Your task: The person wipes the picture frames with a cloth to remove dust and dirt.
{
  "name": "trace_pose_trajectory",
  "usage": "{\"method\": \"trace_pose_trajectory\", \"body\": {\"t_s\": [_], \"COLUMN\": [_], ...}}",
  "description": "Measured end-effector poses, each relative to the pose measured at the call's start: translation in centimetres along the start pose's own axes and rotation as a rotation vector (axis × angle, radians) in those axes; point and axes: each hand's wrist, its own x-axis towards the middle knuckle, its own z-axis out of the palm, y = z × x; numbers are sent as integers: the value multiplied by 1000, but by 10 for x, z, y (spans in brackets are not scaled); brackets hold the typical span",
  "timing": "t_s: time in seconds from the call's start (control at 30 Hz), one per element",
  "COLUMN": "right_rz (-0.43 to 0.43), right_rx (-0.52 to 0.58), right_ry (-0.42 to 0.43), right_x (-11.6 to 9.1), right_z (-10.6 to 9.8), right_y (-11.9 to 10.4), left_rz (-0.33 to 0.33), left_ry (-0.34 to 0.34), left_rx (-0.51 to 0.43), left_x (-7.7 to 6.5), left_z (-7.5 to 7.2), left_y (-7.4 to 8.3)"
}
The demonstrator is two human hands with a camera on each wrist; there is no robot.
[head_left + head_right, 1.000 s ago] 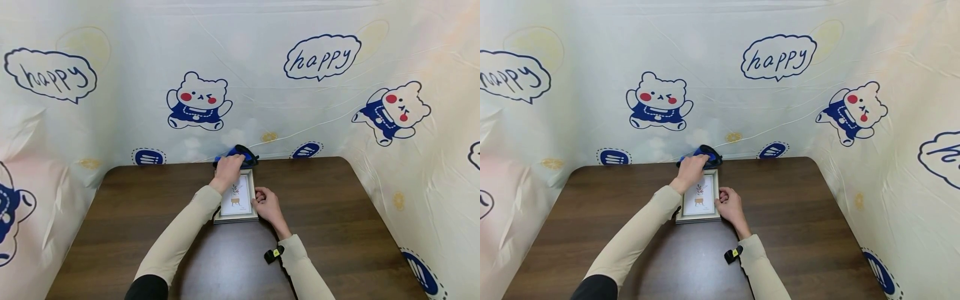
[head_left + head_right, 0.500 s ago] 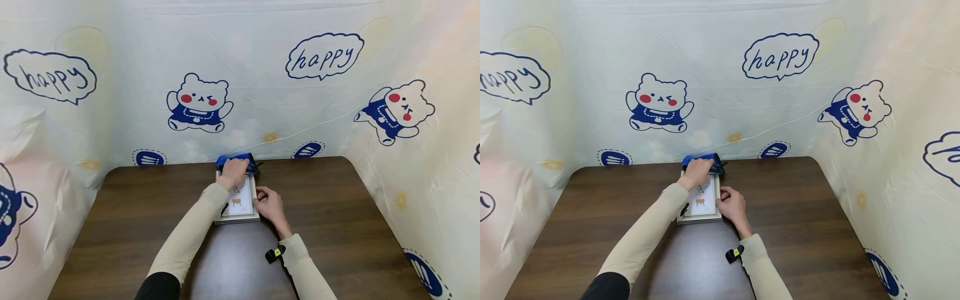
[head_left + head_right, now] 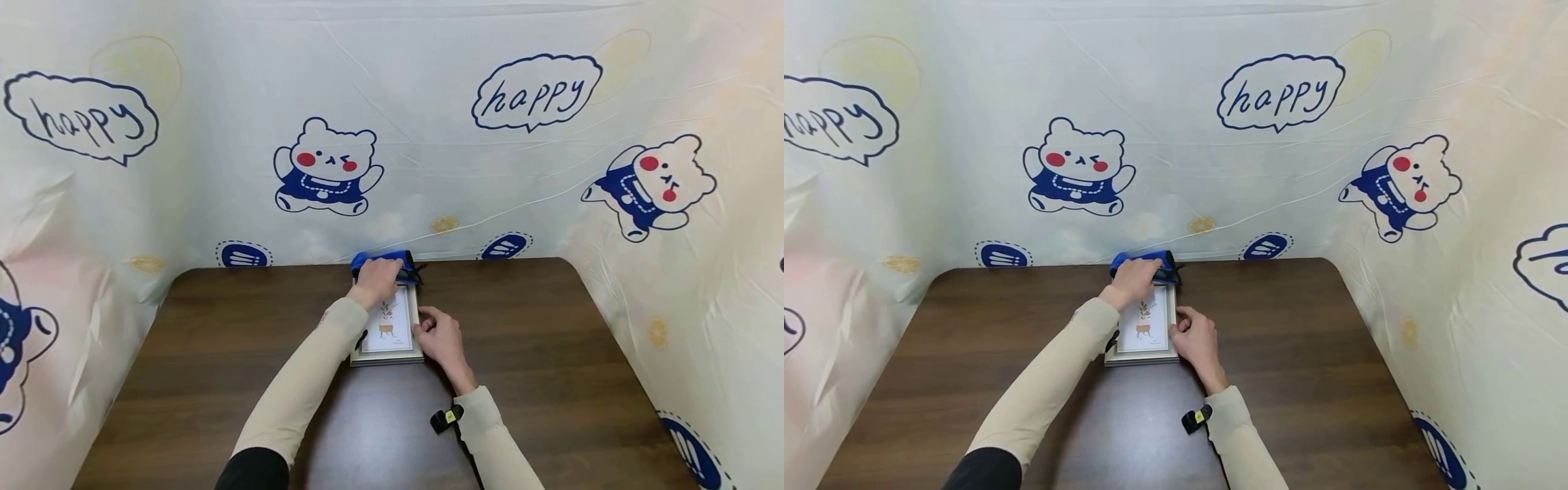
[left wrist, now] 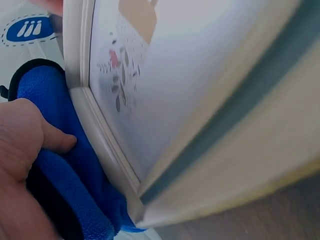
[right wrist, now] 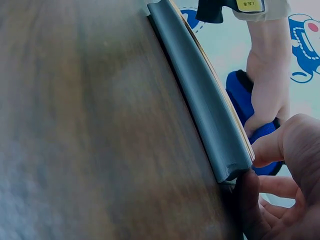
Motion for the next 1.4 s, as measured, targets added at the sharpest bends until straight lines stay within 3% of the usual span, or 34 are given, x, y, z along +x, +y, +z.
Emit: {"method": "trace_pose_trajectory", "body": {"t_s": [0.27,0.77,0.93,1.17,1.4], "right_rz": [4,28,30,19,0], "right_rx": [-12,-26,-15,-11,11], "right_ry": [-8,-4,-1,3,-14], "right_x": [-5,-3,-3,-3,-2], "right_z": [1,-2,-2,-3,-5], "right_y": [-2,-6,-8,-7,-6], "left_rz": [4,-60,-64,-76,-154], "left_ry": [3,-16,13,18,13], "left_rx": [-19,-67,-74,-90,-160], "left_x": [-14,-35,-45,-59,-73], "left_z": [1,-5,-7,-15,-26], "left_y": [-23,-65,-80,-90,-104]}}
